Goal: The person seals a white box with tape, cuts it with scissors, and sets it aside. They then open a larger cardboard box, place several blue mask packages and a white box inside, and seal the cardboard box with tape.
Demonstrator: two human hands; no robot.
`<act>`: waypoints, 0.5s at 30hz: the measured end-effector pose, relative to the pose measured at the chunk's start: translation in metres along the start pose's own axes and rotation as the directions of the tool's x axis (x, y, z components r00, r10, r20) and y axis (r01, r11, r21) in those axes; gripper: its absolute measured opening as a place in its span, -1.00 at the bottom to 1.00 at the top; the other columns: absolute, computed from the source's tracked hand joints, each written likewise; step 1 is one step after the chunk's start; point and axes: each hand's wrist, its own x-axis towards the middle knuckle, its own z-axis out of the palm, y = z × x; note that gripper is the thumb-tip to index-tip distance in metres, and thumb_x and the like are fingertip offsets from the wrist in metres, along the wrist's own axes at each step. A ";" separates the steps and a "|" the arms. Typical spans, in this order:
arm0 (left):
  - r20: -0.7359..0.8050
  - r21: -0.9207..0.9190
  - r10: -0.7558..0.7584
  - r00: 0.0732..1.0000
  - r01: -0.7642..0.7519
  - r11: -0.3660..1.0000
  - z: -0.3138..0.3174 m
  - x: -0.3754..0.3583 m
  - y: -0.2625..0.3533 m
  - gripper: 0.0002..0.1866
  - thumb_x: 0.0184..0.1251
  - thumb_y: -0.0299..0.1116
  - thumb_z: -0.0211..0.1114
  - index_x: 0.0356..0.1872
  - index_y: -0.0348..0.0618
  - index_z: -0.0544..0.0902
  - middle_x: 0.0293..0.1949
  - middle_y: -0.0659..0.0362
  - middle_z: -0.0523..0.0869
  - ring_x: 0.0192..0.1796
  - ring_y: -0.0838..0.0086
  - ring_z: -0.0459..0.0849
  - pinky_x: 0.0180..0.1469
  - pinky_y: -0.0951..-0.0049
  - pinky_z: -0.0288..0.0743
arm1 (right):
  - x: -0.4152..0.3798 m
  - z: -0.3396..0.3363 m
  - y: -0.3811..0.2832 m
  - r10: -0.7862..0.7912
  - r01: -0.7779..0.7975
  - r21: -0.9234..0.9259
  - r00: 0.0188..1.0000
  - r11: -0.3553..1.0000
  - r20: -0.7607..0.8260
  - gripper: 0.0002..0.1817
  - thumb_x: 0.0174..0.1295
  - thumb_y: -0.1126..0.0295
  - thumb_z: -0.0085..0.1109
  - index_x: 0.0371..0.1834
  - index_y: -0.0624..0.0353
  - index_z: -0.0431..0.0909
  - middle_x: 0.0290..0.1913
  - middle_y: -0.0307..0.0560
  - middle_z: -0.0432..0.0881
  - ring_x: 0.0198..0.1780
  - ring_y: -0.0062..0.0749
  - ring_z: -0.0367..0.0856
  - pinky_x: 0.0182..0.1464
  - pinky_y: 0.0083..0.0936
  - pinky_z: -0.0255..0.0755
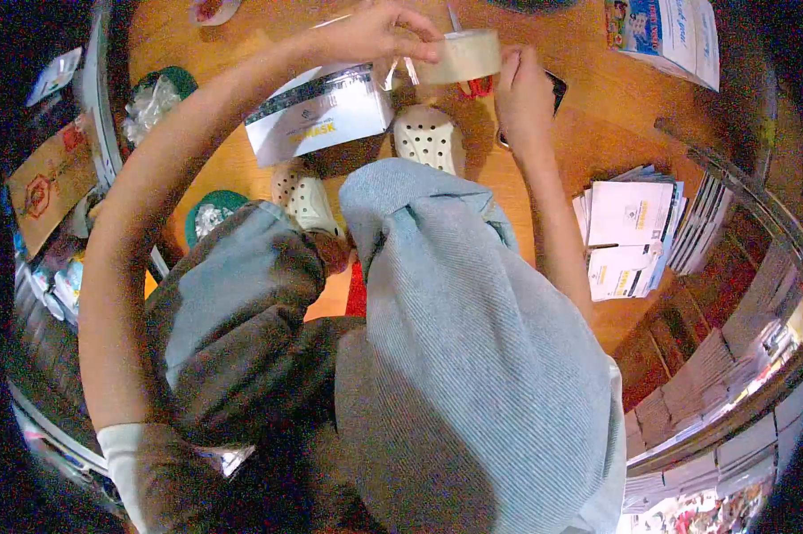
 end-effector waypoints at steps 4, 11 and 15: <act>-0.077 0.084 0.193 0.978 -0.187 0.979 0.006 0.003 -0.007 -0.67 0.13 -0.18 0.35 -0.19 -0.20 0.67 -0.36 0.16 0.70 -0.31 0.51 0.59 -0.20 0.45 0.45 | -0.018 0.018 0.018 0.162 -0.169 0.027 0.974 0.985 0.158 -0.76 0.23 0.30 -0.05 -0.20 0.27 0.41 -0.38 0.25 0.59 -0.29 0.14 0.58 -0.25 -0.08 0.45; -0.103 0.120 0.134 0.986 -0.122 0.985 0.004 0.002 -0.003 -0.65 0.10 -0.15 0.37 -0.19 -0.19 0.68 -0.40 0.15 0.70 -0.33 0.51 0.59 -0.22 0.45 0.45 | -0.027 0.059 0.030 0.030 0.000 -0.124 0.970 0.992 0.243 -0.63 0.07 0.22 0.16 -0.10 0.17 0.43 -0.22 0.18 0.57 -0.20 0.09 0.58 -0.26 -0.12 0.48; -0.114 0.096 0.211 0.971 -0.201 0.975 0.006 0.006 -0.014 -0.64 0.10 -0.13 0.37 -0.17 -0.17 0.68 -0.39 0.14 0.70 -0.34 0.51 0.60 -0.24 0.44 0.46 | -0.021 0.048 0.014 -0.026 0.107 -0.242 0.948 0.964 0.318 -0.60 0.01 0.19 0.20 -0.10 0.13 0.47 -0.25 0.12 0.60 -0.22 0.08 0.58 -0.28 -0.12 0.49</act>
